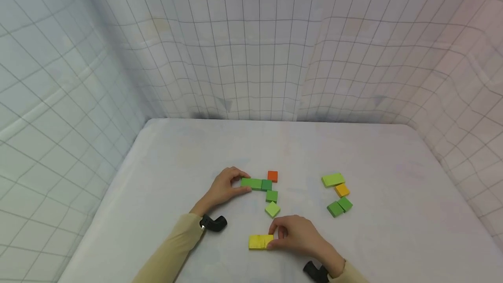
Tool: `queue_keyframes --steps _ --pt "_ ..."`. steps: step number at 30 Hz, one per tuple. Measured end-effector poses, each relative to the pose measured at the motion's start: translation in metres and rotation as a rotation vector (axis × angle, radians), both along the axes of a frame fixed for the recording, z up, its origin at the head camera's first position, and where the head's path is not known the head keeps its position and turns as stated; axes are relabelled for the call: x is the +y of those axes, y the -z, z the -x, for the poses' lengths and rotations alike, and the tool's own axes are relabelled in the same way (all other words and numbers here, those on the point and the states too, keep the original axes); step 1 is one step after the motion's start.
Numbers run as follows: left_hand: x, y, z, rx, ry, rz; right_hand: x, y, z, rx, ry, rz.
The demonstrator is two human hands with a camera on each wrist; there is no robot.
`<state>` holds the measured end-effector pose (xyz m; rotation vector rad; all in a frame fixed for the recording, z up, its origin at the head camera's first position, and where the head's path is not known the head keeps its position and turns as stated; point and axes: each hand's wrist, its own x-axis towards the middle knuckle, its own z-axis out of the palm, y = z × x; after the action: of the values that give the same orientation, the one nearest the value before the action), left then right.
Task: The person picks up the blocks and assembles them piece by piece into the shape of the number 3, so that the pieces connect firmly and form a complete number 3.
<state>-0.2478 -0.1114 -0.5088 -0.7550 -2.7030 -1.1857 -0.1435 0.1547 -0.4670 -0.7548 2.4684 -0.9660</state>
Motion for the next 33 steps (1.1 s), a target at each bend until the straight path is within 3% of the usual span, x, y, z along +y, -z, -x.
queue_keyframes --steps 7,11,18,26,33 --pt "0.001 -0.001 0.001 0.006 -0.015 0.002 -0.017 -0.002 0.000 0.164 0.046 -0.082" --pt "0.001 -0.002 0.000 0.000 -0.014 0.007 -0.022 -0.002 0.000 0.190 0.051 -0.100" --pt "0.002 -0.002 0.000 0.001 -0.016 0.014 -0.024 -0.002 0.001 0.149 0.031 -0.074" --pt "0.001 -0.001 0.001 -0.007 -0.016 0.000 -0.033 -0.006 0.005 0.321 0.031 -0.162" --pt "0.001 0.001 0.002 -0.008 -0.015 0.007 -0.040 -0.010 0.011 0.386 0.023 -0.227"
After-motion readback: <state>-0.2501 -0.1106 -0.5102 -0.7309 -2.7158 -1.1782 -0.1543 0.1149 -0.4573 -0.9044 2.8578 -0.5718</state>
